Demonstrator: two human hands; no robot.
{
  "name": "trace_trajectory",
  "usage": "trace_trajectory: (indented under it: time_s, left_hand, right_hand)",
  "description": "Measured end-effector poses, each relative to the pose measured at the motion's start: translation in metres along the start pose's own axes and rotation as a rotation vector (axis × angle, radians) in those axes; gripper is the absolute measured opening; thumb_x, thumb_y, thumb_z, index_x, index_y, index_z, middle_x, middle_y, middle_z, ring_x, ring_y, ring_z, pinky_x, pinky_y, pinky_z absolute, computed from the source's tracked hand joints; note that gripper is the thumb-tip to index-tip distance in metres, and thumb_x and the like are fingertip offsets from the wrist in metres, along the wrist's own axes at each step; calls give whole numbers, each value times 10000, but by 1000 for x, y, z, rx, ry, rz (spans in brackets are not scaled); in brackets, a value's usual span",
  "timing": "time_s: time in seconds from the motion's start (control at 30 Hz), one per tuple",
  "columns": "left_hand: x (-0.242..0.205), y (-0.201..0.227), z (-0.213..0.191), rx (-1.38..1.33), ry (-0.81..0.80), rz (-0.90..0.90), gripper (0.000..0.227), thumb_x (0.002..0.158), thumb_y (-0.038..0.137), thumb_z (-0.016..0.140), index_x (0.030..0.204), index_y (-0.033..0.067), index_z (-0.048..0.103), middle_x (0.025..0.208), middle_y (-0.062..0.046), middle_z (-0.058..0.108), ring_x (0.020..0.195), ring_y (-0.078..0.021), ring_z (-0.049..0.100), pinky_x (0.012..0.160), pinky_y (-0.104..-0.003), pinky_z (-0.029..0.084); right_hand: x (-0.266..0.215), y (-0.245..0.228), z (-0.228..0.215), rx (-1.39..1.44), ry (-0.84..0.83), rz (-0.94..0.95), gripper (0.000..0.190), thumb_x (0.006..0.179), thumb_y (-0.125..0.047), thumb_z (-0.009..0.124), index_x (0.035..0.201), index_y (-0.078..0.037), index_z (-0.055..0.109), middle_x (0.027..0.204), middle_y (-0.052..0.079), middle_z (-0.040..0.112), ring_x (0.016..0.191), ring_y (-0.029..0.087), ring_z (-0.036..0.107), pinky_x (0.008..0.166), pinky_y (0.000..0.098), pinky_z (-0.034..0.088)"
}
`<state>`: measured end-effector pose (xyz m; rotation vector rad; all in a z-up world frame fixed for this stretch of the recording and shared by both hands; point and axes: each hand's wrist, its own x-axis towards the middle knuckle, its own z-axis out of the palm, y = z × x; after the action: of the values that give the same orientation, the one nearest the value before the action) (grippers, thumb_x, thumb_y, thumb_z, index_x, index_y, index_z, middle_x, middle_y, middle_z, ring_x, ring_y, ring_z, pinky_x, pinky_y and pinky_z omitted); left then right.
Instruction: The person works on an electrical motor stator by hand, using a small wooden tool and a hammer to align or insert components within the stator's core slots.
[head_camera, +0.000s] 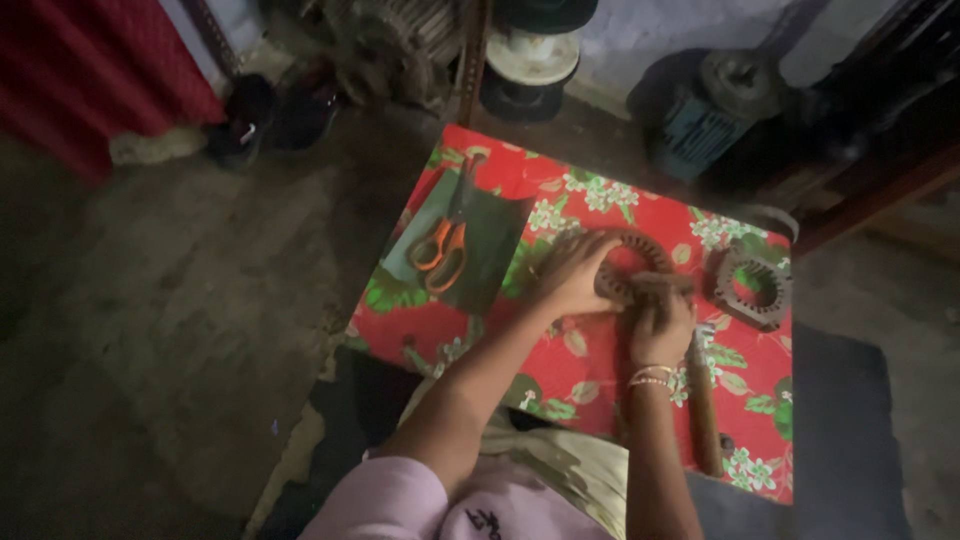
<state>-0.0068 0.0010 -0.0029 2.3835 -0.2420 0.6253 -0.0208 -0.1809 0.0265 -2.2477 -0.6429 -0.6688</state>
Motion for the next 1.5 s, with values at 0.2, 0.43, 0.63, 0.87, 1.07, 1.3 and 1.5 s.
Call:
trace_trajectory:
  time_s: [0.2,0.43,0.63,0.87,1.07,1.3,1.5]
  left_hand:
    - [3,-2,5,-10,-19,-35,1111,531,555,931,1445,142,453,1525,-180,473,1429,-403,415,1215,-567,261]
    - [3,3,5,-23,13,0,1077,538,480,936,1445,153,458,1508,-153,490,1428,-372,443,1217,-551,289]
    - [1,5,-4,6,35,18,1065,532,471,938,1423,147,453,1474,-159,505,1399,-384,455,1213,-570,285]
    - [-1,4,-5,27,23,7,1026,547,455,926,1413,147,471,1457,-160,528,1391,-381,470,1222,-562,279]
    - [1,2,1,-4,12,8,1054,570,505,931,1435,144,448,1499,-172,485,1418,-384,435,1203,-563,287]
    - [0,4,-1,-12,-20,-42,1086,560,525,930,1456,160,436,1533,-151,469,1449,-364,415,1237,-564,262]
    - [2,5,-2,47,-57,-53,1116,554,546,924,1469,155,418,1544,-161,446,1454,-368,398,1242,-565,217]
  right_hand:
    - [-5,12,0,-27,-4,-76,209,902,-43,554,1050,-70,700,1105,146,721,1087,361,655,1027,507,472]
    - [6,-14,-12,65,-36,-119,186,871,-18,589,987,-87,716,1084,111,742,1050,349,656,965,508,470]
    - [-3,-5,0,-191,-27,-329,197,887,-58,617,1050,-98,719,1144,127,724,1123,328,671,1074,518,467]
    - [7,-13,-3,-39,-60,-239,176,902,-43,611,1032,-112,708,1109,109,720,1071,350,670,1008,495,503]
    - [0,13,8,-148,-59,-203,235,882,-50,629,1097,-85,720,1076,154,711,1041,382,645,977,524,490]
    - [-20,68,27,-178,-4,-154,265,894,-98,638,1146,-31,687,1136,234,680,1097,460,621,989,527,496]
    - [-16,62,28,-81,-71,3,130,969,-104,644,1070,-51,706,1074,212,695,1044,438,643,939,514,517]
